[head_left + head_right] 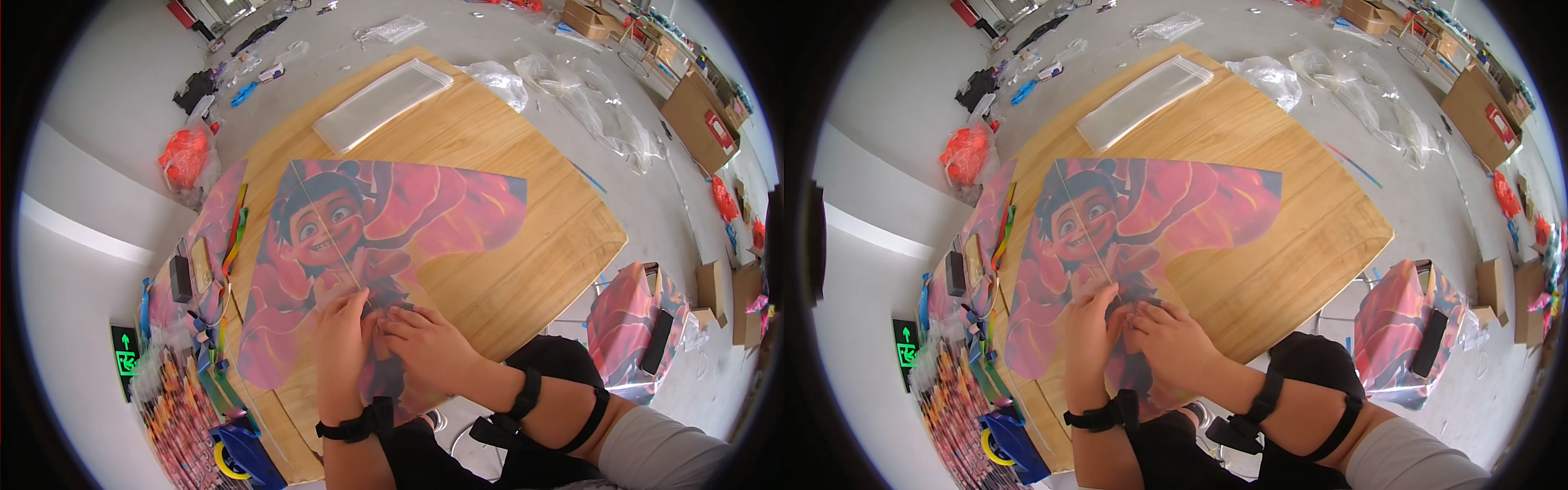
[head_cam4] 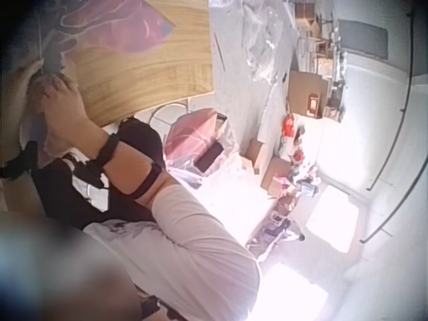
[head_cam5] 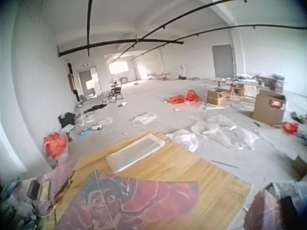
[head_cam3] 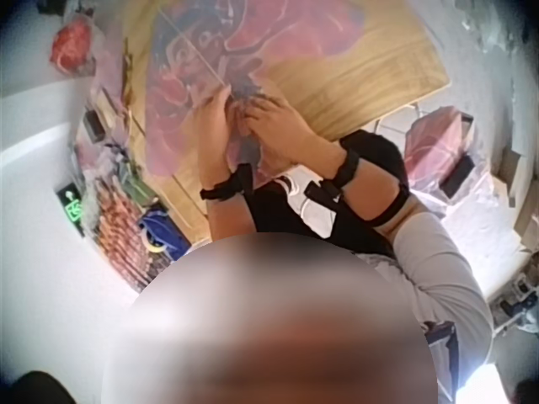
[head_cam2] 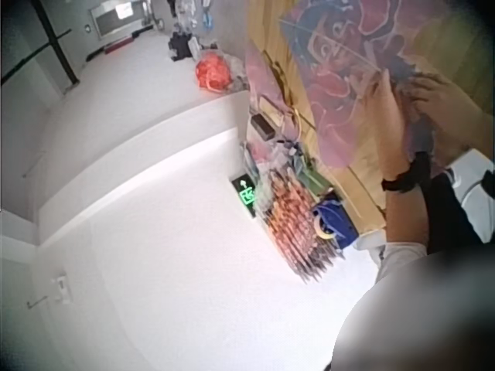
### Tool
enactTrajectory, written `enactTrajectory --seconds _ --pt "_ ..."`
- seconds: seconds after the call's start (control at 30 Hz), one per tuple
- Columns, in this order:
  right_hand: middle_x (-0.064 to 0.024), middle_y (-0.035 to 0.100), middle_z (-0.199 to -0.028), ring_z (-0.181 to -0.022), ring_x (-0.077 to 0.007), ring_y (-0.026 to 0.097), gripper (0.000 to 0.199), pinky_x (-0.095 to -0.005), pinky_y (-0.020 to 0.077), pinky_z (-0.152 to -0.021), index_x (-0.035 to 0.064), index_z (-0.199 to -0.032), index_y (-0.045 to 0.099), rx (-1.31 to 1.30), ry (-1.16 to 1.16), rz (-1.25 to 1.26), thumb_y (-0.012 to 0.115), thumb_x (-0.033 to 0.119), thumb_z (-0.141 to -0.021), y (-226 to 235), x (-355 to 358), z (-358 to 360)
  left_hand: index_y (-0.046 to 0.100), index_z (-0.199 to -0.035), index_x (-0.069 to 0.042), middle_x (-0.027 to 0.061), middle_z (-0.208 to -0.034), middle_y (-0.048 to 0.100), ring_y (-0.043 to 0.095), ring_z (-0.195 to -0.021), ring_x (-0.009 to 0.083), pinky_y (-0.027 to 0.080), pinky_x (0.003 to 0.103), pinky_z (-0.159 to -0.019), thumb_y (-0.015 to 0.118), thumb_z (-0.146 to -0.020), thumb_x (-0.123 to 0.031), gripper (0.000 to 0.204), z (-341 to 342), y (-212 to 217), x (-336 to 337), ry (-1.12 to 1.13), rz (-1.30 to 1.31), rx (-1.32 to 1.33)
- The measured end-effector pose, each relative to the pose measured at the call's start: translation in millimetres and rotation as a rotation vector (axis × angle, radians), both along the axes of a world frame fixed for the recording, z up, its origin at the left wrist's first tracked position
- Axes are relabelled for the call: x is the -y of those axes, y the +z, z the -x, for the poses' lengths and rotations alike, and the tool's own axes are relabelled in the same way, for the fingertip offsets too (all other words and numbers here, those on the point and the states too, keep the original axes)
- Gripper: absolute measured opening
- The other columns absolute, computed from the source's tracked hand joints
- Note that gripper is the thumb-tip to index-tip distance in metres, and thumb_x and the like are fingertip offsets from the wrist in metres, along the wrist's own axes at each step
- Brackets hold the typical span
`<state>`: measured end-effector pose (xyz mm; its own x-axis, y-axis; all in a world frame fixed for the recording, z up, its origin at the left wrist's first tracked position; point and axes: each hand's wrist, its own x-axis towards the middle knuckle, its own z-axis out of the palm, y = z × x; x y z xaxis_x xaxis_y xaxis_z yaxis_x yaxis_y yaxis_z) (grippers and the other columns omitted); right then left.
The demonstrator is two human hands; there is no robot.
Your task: Manually assemble a kite by attaching a string and folding the material.
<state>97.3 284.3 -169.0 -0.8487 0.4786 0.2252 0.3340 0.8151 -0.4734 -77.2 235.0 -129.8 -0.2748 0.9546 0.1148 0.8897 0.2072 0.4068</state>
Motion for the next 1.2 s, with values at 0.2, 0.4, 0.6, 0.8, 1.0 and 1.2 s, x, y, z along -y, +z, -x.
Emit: enactTrajectory --seconds 0.2,0.4,0.6,0.8,1.0,1.2 --pt "-0.0017 0.059 -0.142 -0.14 -0.0224 0.047 0.039 -0.0445 0.0361 -0.116 0.0101 -0.117 0.067 0.039 0.012 0.017 0.067 0.014 -0.078 3.1 -1.6 0.6 0.067 -0.124 -0.005 0.0148 -0.11 0.072 0.065 -0.109 0.0341 0.05 0.044 -0.092 0.072 -0.088 -0.014 0.037 -3.6 -6.1 0.8 0.025 -0.025 -0.026" --pt "-0.007 0.061 -0.14 -0.139 -0.0224 0.048 0.036 -0.0429 0.0375 -0.115 0.0102 -0.116 0.067 0.023 0.006 0.028 0.067 0.016 -0.08 3.6 -4.0 0.3 0.067 -0.123 -0.003 0.0182 -0.111 0.071 0.066 -0.105 0.0369 0.052 0.043 -0.089 0.073 -0.087 -0.011 0.037 -7.0 -6.5 0.8 0.006 -0.035 -0.099" --pt "-0.0112 0.065 -0.134 -0.133 -0.024 0.055 0.025 -0.0408 0.0424 -0.111 0.0079 -0.107 0.07 -0.043 0.021 0.058 0.065 0.015 -0.084 6.8 -11.8 -2.5 0.068 -0.122 -0.002 0.0185 -0.114 0.071 0.065 -0.108 0.0372 0.051 0.044 -0.09 0.073 -0.087 -0.011 0.036 -8.3 -10.7 1.6 0.011 -0.043 -0.137" --pt "-0.0137 0.074 -0.101 -0.099 -0.028 0.072 0.018 -0.0426 0.0586 -0.077 0.0066 -0.093 0.074 0.003 -0.142 0.342 0.06 0.017 -0.092 13.7 -20.8 -1.9 0.054 -0.141 -0.002 0.0179 -0.132 0.066 0.058 -0.129 0.0339 0.046 0.046 -0.104 0.064 -0.091 -0.009 0.052 -8.2 -7.6 11.9 -0.065 0.123 -0.172" --pt "-0.0092 0.073 -0.091 -0.091 -0.0287 0.072 0.02 -0.0434 0.0582 -0.071 0.0065 -0.09 0.074 -0.057 -0.174 0.295 0.059 0.019 -0.094 8.3 -20.9 -1.8 0.047 -0.147 -0.001 0.0153 -0.148 0.055 0.049 -0.14 0.0318 0.041 0.045 -0.111 0.058 -0.093 -0.007 0.056 -16.9 1.7 17.1 -0.083 0.223 -0.142" --pt "-0.0076 0.066 -0.082 -0.077 -0.0321 0.068 0.013 -0.0446 0.0559 -0.068 0.009 -0.087 0.067 -0.067 -0.187 0.309 0.059 0.019 -0.09 10.1 -21.6 1.0 0.052 -0.142 0.0 0.02 -0.132 0.064 0.056 -0.132 0.0345 0.046 0.044 -0.102 0.052 -0.093 -0.007 0.05 -35.0 8.2 28.9 -0.121 0.215 -0.234"
